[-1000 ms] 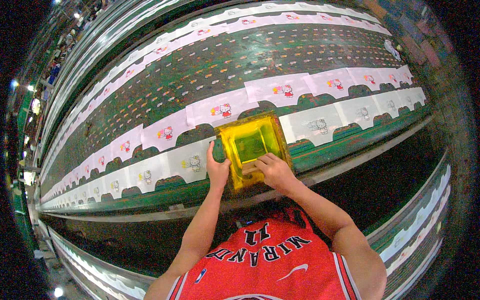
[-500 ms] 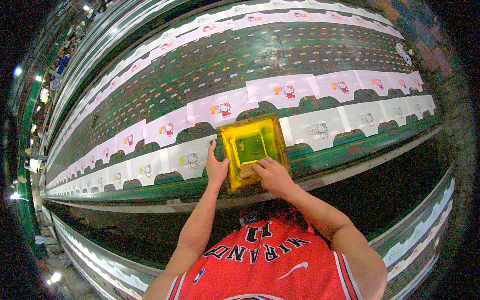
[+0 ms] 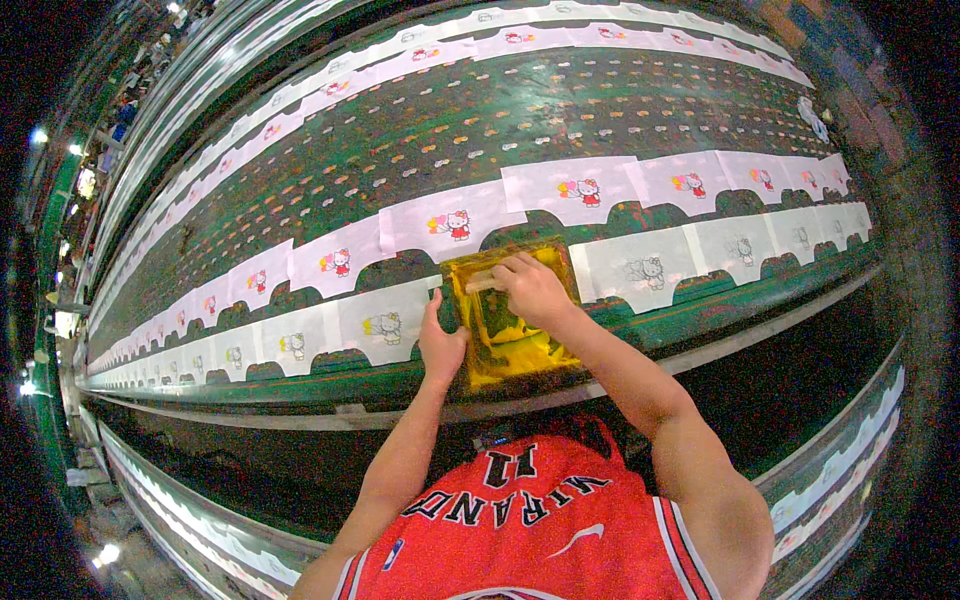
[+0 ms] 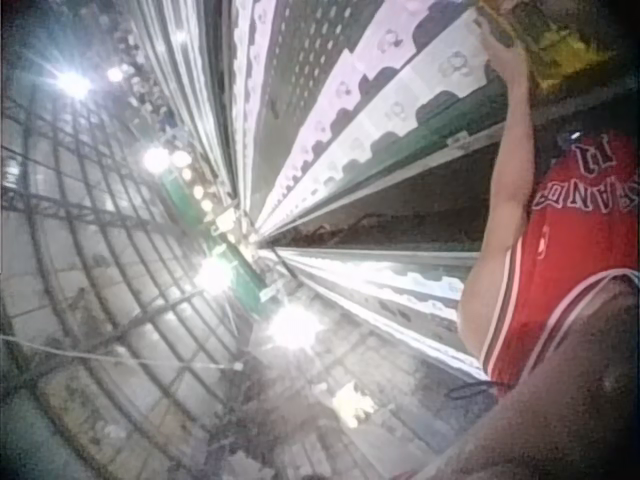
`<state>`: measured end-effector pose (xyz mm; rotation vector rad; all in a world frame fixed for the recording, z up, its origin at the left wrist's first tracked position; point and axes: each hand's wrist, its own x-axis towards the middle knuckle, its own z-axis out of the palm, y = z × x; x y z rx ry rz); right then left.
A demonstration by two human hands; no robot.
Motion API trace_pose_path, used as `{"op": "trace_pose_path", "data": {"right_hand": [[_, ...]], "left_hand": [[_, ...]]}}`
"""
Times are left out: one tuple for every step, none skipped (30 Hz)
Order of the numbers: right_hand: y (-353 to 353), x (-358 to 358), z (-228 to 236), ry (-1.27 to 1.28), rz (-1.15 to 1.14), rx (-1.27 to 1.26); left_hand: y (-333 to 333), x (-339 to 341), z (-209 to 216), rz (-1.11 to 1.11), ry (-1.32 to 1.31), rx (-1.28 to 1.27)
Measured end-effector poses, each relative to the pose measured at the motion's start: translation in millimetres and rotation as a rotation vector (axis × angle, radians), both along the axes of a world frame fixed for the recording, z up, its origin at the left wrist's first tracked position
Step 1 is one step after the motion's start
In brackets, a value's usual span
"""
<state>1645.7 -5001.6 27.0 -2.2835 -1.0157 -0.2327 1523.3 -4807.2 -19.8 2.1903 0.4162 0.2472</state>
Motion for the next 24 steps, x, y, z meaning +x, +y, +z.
{"op": "trace_pose_path", "data": {"right_hand": [[6, 5, -1, 0.003, -0.006, -0.016], [8, 6, -1, 0.037, 0.037, -0.035], [9, 5, -1, 0.070, 0.078, -0.053], [9, 3, -1, 0.105, 0.121, -0.075], [6, -2, -3, 0.113, 0.185, -0.060], [0, -11, -8, 0.122, 0.248, -0.045], [-8, -20, -11, 0.131, 0.310, -0.035], [-15, -28, -8, 0.153, 0.379, -0.062], [-23, -37, -3, 0.176, 0.448, -0.089], [-31, -40, 6, 0.197, 0.516, -0.115], [-37, -39, 16, 0.276, 0.538, -0.252], [-41, -31, 19, 0.279, 0.523, -0.274], [-45, -19, 21, 0.285, 0.505, -0.295], [-45, -8, 27, 0.289, 0.490, -0.315], [-42, 1, 33, 0.283, 0.375, -0.299], [-38, 13, 30, 0.261, 0.305, -0.250], [-34, 25, 21, 0.244, 0.233, -0.205], [-30, 29, 12, 0.225, 0.160, -0.160], [-23, 26, 7, 0.203, 0.129, -0.125], [-13, 22, 3, 0.178, 0.099, -0.088], [-9, 16, 1, 0.152, 0.067, -0.051], [-7, 6, -3, 0.138, 0.068, -0.034], [-11, -11, -7, 0.123, 0.064, -0.023], [-15, -29, -10, 0.109, 0.060, -0.012]], "left_hand": [[1, -1, 1, 0.005, -0.001, -0.003], [1, -2, 2, 0.007, -0.003, -0.006], [2, -3, 3, 0.008, -0.004, -0.010], [3, -3, 2, 0.028, -0.011, -0.060], [5, -3, 0, 0.046, -0.019, -0.111], [6, -2, -2, 0.063, -0.026, -0.162], [5, -2, -3, 0.070, -0.034, -0.174], [4, -2, -3, 0.078, -0.043, -0.185], [4, -2, -4, 0.086, -0.050, -0.195], [3, -1, -2, 0.090, -0.034, -0.180], [2, -2, 0, 0.096, -0.017, -0.164], [2, -2, 3, 0.103, 0.001, -0.147], [1, -3, 5, 0.101, -0.001, -0.149], [2, -3, 5, 0.102, -0.004, -0.150], [2, -4, 6, 0.104, -0.007, -0.150], [2, -2, 7, 0.094, -0.013, -0.158], [0, -1, 7, 0.084, -0.016, -0.169], [-1, 0, 7, 0.072, -0.018, -0.181], [-2, 0, 6, 0.068, -0.008, -0.176], [-1, 0, 6, 0.065, -0.002, -0.168], [0, 0, 6, 0.060, 0.004, -0.161], [1, -1, 6, 0.068, 0.011, -0.137], [-1, -2, 5, 0.072, 0.018, -0.119], [-2, -3, 5, 0.076, 0.025, -0.101]]}}
